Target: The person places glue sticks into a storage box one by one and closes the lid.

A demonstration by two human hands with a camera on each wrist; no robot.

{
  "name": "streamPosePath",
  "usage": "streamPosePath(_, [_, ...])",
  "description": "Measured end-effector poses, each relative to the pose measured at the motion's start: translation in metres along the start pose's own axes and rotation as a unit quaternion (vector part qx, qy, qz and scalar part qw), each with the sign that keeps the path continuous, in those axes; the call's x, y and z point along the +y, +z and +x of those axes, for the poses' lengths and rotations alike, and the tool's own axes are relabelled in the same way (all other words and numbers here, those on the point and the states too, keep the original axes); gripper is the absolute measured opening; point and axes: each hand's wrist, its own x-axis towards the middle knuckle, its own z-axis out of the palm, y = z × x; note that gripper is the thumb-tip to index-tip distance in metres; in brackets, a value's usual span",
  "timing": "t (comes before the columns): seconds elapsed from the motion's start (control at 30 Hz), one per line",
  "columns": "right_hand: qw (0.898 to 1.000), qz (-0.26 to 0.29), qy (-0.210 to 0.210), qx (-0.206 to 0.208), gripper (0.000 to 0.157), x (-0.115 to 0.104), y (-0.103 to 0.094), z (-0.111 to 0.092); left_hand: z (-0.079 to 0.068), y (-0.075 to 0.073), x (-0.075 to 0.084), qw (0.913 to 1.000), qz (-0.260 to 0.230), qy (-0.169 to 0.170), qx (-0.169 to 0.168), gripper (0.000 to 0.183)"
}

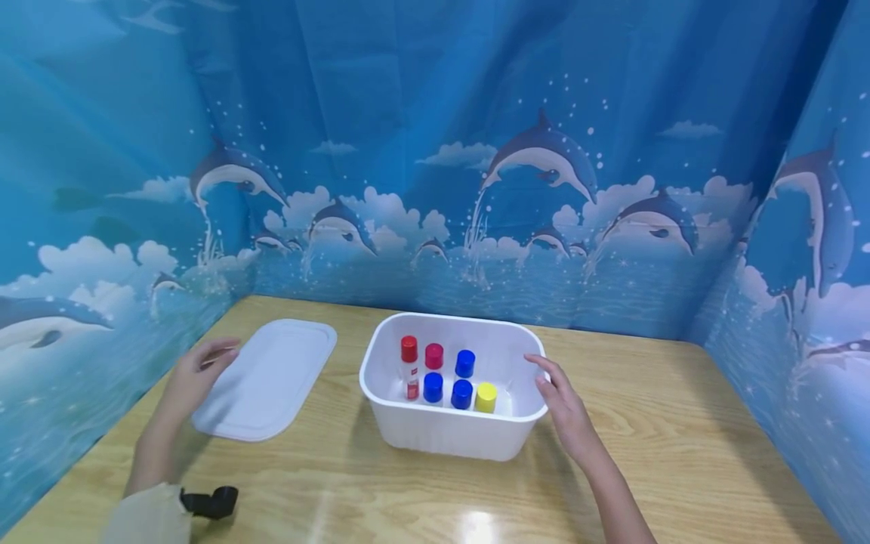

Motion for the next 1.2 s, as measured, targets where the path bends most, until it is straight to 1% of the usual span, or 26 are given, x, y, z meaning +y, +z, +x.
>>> streamPosePath(0.13, [1.000, -0.002, -0.001, -0.003, 0.039, 0.000, 0.000, 0.001, -0.006, -0.004, -0.016, 0.9999, 0.003, -0.002, 0.010, 0.038])
streamPosePath(0.3, [1.000, -0.008, -0.004, 0.004, 0.038, 0.000, 0.000, 0.001, -0.012, -0.007, -0.028, 0.9992, 0.000, -0.034, 0.020, 0.039])
streamPosePath(0.43, [1.000, -0.009, -0.008, 0.008, 0.037, 0.001, 0.000, 0.000, -0.013, -0.006, -0.037, 0.9979, 0.006, -0.060, 0.023, 0.039])
streamPosePath(0.53, [1.000, -0.006, -0.010, 0.005, 0.038, 0.002, 0.000, 0.000, -0.014, -0.003, -0.046, 0.9971, 0.003, -0.073, 0.022, 0.039])
streamPosePath(0.63, [1.000, -0.005, -0.013, 0.006, 0.038, 0.002, 0.000, 0.000, -0.016, -0.002, -0.055, 0.9966, 0.013, -0.080, 0.016, 0.040])
streamPosePath(0.8, [1.000, -0.003, -0.020, 0.012, 0.037, 0.002, 0.000, 0.001, -0.017, 0.000, -0.065, 0.9961, 0.039, -0.078, 0.010, 0.040])
streamPosePath(1.0, [1.000, -0.016, -0.011, 0.009, 0.038, 0.002, 0.000, 0.000, -0.016, 0.002, -0.071, 0.9960, 0.051, -0.073, 0.009, 0.039])
streamPosePath(1.2, [1.000, -0.016, -0.007, 0.006, 0.038, 0.001, 0.000, 0.001, -0.015, 0.002, -0.075, 0.9937, 0.086, -0.068, 0.018, 0.033])
